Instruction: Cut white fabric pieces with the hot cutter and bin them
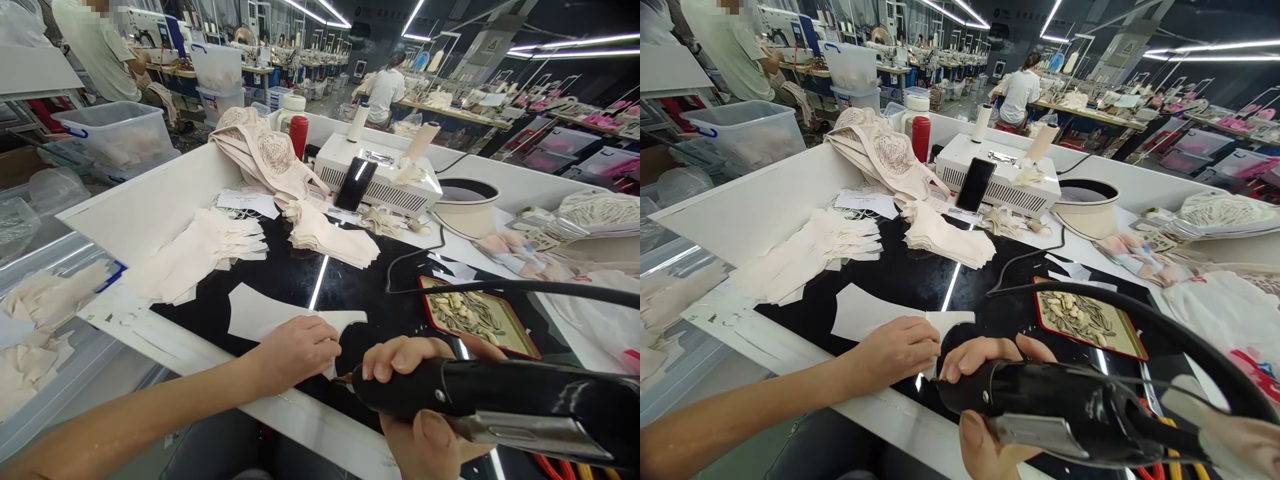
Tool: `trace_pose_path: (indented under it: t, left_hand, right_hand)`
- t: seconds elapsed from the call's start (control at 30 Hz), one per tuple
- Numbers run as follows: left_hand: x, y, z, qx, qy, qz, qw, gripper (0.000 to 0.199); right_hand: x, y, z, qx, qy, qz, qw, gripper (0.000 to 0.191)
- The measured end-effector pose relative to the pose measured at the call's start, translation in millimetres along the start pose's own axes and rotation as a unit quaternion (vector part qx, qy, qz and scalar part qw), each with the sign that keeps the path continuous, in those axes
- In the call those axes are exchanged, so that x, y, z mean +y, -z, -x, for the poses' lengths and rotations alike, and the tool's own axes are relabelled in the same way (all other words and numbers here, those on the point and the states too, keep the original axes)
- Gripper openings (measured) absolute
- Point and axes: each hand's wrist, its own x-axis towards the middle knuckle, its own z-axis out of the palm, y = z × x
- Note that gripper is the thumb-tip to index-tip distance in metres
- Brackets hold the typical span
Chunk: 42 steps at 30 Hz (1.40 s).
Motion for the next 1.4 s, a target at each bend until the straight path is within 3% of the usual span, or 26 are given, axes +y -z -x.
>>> trace_pose_path:
  t: [0.23, 0.4, 0.87, 1.4]
  left_hand:
    - [2.0, 11.4, -2.4, -0.023, -0.055, 0.016, 0.998, 0.015]
    - [-2.4, 11.1, -0.1, -0.044, -0.06, 0.035, 0.997, 0.017]
    - [-14.8, 20.0, 9.3, -0.022, -0.117, 0.047, 0.992, 0.014]
    - [-16.3, 19.4, 8.8, -0.029, -0.128, 0.046, 0.99, 0.02]
  right_hand:
    - [-0.2, 1.1, 0.7, 0.004, -0.008, -0.005, 1.0, 0.054]
    - [0.3, 1.1, 0.8, 0.004, -0.002, -0.002, 1.0, 0.054]
    - [-0.7, 2.0, 1.2, 0.006, 0.004, 0.012, 1.0, 0.052]
    - [0.8, 1.3, 0.3, 0.016, 0.017, -0.01, 1.0, 0.051]
